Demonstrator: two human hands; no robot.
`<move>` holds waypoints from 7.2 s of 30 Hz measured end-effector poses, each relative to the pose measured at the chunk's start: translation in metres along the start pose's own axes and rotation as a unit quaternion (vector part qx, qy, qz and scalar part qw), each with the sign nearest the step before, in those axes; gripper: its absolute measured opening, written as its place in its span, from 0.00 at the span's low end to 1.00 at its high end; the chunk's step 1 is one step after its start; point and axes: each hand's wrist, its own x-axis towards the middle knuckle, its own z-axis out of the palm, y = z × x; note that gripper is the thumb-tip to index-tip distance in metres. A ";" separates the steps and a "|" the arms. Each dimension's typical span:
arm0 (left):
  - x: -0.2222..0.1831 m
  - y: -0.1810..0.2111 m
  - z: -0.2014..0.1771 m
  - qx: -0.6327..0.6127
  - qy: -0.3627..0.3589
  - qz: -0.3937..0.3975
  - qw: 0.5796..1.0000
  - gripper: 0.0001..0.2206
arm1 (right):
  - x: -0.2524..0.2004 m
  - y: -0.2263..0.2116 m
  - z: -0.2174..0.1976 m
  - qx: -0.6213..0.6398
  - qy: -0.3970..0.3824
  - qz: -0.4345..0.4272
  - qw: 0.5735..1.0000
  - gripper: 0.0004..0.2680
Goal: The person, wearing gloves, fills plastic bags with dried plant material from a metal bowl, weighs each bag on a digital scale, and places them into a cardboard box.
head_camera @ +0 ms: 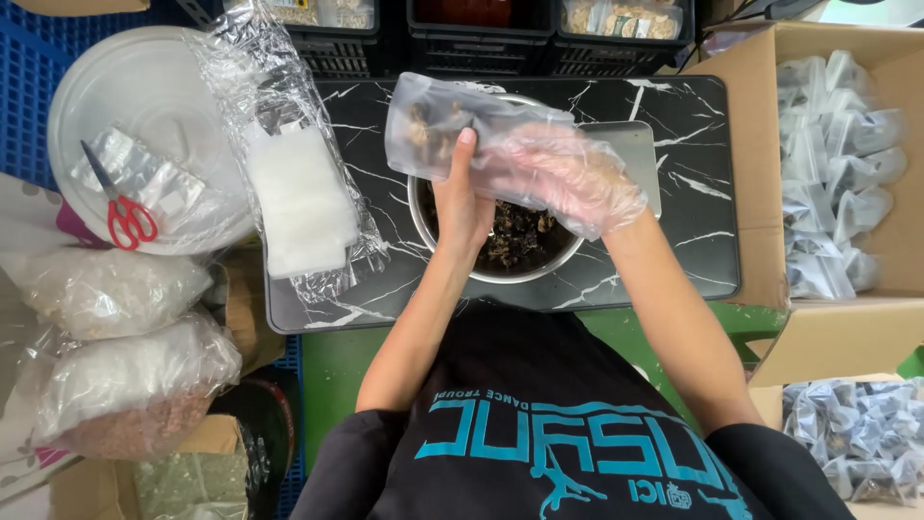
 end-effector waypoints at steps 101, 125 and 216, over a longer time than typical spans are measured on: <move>0.020 0.068 -0.070 0.176 0.046 -0.070 0.981 0.17 | -0.023 0.015 -0.054 0.177 0.173 -0.246 0.937 0.03; 0.067 0.021 -0.150 0.227 0.010 0.015 0.974 0.26 | -0.039 0.000 -0.038 -0.107 0.170 -0.010 0.980 0.10; -0.002 0.073 -0.115 0.172 0.095 -0.092 0.976 0.38 | 0.007 0.089 0.017 -0.513 -0.107 0.205 0.827 0.12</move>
